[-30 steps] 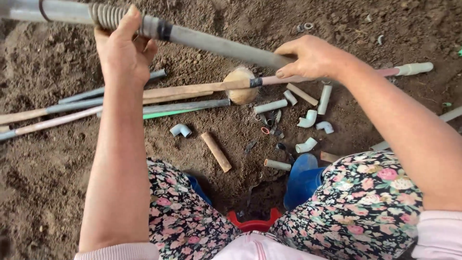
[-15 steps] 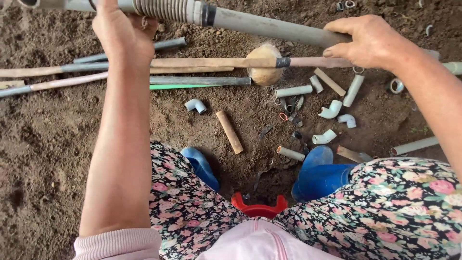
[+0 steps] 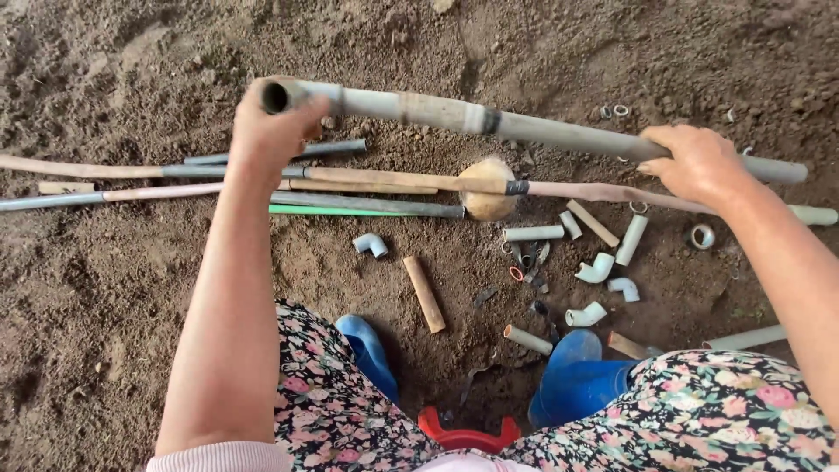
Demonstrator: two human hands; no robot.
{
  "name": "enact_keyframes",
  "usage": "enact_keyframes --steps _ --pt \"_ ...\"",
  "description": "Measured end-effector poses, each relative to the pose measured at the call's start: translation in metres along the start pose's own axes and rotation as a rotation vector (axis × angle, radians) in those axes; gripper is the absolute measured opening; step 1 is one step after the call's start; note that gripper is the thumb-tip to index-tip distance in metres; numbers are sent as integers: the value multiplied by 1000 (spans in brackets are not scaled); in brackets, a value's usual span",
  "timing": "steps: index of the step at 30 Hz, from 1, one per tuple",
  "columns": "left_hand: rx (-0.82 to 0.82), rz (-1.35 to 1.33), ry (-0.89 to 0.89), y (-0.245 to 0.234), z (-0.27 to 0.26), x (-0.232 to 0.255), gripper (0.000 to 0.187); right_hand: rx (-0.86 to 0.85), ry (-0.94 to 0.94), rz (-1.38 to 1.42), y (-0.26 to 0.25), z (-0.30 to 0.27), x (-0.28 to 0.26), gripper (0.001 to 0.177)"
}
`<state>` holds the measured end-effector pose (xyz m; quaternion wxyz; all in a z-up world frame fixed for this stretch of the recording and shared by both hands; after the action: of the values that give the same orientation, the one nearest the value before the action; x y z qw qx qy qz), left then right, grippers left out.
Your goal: The person sits on a small red stool on the ground and assembles a long pipe by connecting several sections. They use black tape to secure the joints between the pipe segments. The person handles various pipe pieces, including straight sections and elbows, lying on the dirt surface.
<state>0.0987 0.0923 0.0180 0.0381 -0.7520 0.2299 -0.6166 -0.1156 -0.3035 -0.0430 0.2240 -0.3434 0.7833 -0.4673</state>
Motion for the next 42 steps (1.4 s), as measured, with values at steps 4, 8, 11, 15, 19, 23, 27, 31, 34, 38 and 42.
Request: enact_keyframes --steps 4,8,11,15,19,23,27,31,34,38,42 --pt "-281 520 132 22 5 -3 56 11 113 -99 12 15 37 24" --pt "-408 617 60 40 1 -6 61 -32 128 -114 15 6 41 24" --pt "-472 698 7 45 -4 -12 59 -77 117 -183 27 13 52 38" --pt "-492 740 124 55 2 -13 53 -94 121 -429 39 28 76 27" --pt "-543 802 155 69 -6 -5 35 12 169 -606 44 61 94 33" --pt "-653 873 113 86 -6 -22 33 -12 167 -652 88 74 83 29" --pt "-647 919 306 101 6 -51 41 -132 205 -625 159 78 77 39" --pt "-583 1053 373 111 22 -71 53 -224 229 -396 170 58 56 38" --pt "-608 1040 345 114 18 -64 49 -213 290 -275 182 70 64 36" --pt "-615 1073 353 121 18 -68 50 80 325 -30 194 73 79 31" --pt "-661 1036 289 127 12 -65 45 293 655 547 227 66 102 24"
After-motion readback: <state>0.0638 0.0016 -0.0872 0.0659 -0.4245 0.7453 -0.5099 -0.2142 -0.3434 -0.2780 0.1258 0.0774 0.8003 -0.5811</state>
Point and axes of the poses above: each hand's wrist, its own z-axis towards the middle knuckle, its own y-axis out of the palm, x = y × z, the point moved 7 cm from there along z, towards the middle knuckle, and after that the axes turned 7 degrees about y, right-handed, at the moved point
